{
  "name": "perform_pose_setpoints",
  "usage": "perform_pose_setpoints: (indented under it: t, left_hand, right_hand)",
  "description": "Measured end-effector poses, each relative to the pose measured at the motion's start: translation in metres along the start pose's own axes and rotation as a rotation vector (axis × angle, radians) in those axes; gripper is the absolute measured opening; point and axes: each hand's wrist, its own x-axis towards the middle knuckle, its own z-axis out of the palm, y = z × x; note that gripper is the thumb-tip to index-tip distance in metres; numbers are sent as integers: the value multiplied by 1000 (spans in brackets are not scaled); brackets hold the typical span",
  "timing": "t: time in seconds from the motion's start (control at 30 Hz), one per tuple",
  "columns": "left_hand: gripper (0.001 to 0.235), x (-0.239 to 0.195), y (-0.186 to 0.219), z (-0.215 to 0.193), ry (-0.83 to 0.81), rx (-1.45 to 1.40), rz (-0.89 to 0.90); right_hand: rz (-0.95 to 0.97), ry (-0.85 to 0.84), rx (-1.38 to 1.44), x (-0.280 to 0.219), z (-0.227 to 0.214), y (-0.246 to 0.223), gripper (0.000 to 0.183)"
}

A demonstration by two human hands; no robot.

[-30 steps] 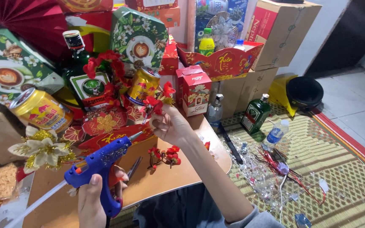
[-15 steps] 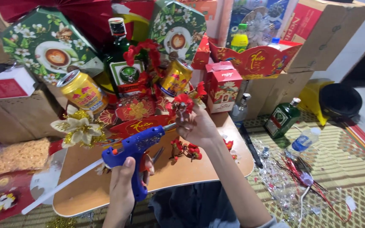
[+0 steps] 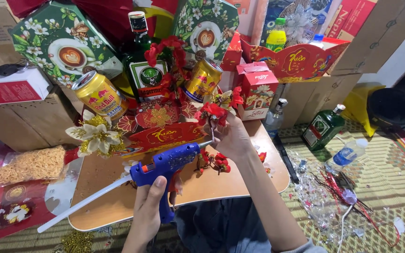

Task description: The person decorates a gift basket by attaching artificial red flowers to a bottle and cans using a hot glue gun. They pick up flowers, apply glue, and press them onto the items within the basket.

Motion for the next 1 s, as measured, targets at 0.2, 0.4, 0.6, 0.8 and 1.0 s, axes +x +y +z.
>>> perform_pose_setpoints:
  t: [0.2, 0.4, 0.6, 0.8, 1.0]
  left_hand:
    - [49, -1, -4, -3, 22, 26, 9]
    - [49, -2, -4, -4, 14, 84, 17]
    - [47, -4, -5, -7, 19, 87, 4]
    - [45, -4, -5, -7, 4, 110, 37]
    - [43, -4, -3, -6, 25, 188, 32]
  right_hand:
    - [-54, 55, -5, -8, 3, -3, 55]
    - [-88, 107, 14, -6, -5, -7, 52]
    - [-103, 66, 22, -12, 0, -10, 53]
    - [-133, 62, -50, -16, 3, -12, 48]
    - [-180, -73, -36, -11, -9, -12, 27]
